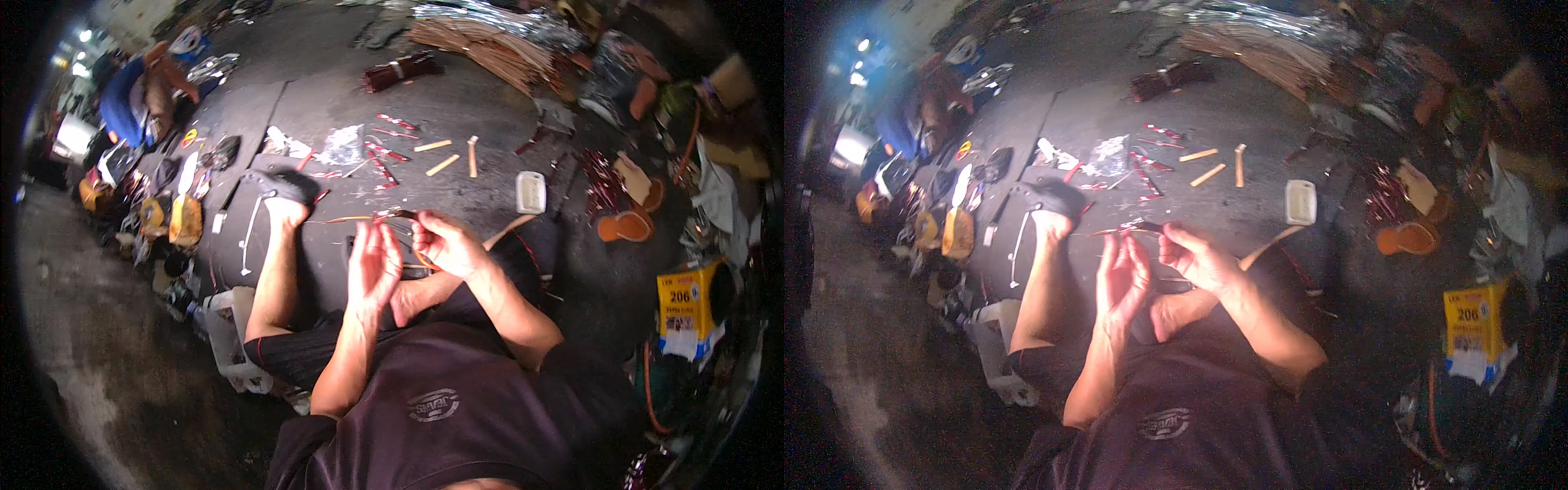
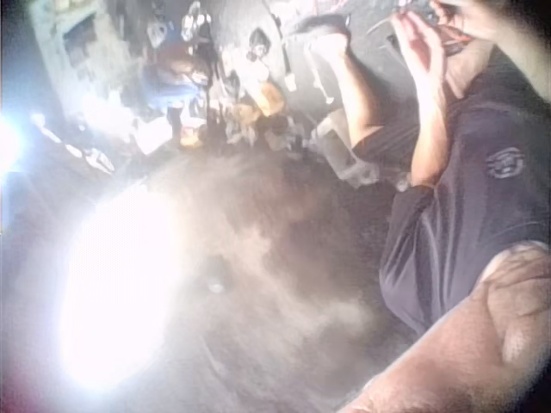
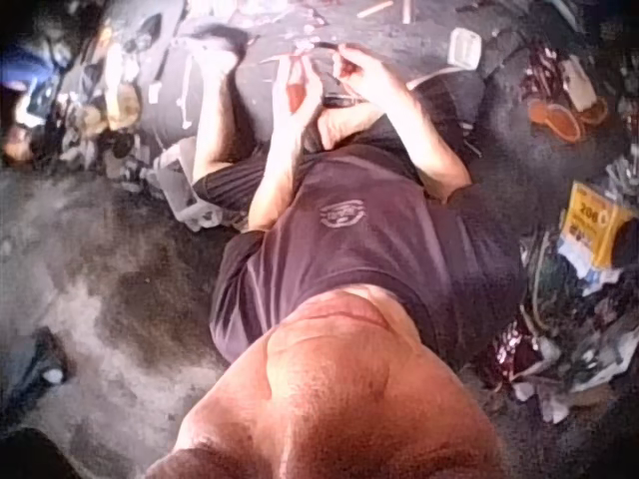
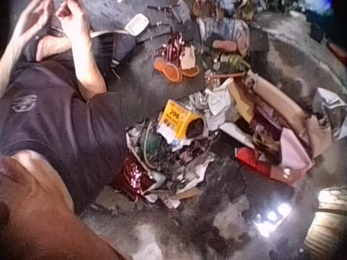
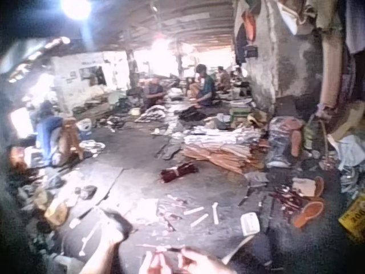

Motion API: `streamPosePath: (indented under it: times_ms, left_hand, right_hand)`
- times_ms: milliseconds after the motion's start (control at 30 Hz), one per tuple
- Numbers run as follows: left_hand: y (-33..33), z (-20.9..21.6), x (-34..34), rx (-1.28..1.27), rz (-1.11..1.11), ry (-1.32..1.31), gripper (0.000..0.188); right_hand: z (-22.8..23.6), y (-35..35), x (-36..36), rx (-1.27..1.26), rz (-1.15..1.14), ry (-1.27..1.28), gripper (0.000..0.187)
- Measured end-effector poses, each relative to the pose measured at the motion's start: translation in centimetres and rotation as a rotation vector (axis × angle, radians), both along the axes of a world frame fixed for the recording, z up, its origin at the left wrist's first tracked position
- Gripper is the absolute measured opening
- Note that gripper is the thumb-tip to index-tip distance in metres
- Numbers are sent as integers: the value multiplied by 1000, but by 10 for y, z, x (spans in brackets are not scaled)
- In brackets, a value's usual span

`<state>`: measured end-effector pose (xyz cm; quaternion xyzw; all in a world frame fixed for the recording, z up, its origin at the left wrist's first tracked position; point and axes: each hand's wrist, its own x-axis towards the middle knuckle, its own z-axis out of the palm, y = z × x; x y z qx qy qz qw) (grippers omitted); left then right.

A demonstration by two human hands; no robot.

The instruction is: The person sits on the floor and repeatedly cuts small red plastic strips with orange-handled scissors, then inserts a thin white rod into the cut piece. The person handles the pieces one at a time and places finished units aside.

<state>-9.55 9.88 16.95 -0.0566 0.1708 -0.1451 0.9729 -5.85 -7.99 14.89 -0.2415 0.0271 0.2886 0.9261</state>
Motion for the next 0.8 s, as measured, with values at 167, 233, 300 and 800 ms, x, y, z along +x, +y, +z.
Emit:
streamPosePath:
  times_ms: [167,233,300,800]
  left_hand:
    - [3,11,-1,535,51,-2,58]
    - [12,-15,2,880,12,-4,45]
    - [8,-3,8,834,-39,59,32]
    - [-19,-7,1,495,-242,-11,26]
  right_hand:
    - [4,0,-13,-438,-63,-182,23]
    - [3,-12,-15,-473,-50,-175,22]
    - [7,-26,-13,-339,-34,-44,23]
    - [-30,0,-15,174,3,278,22]
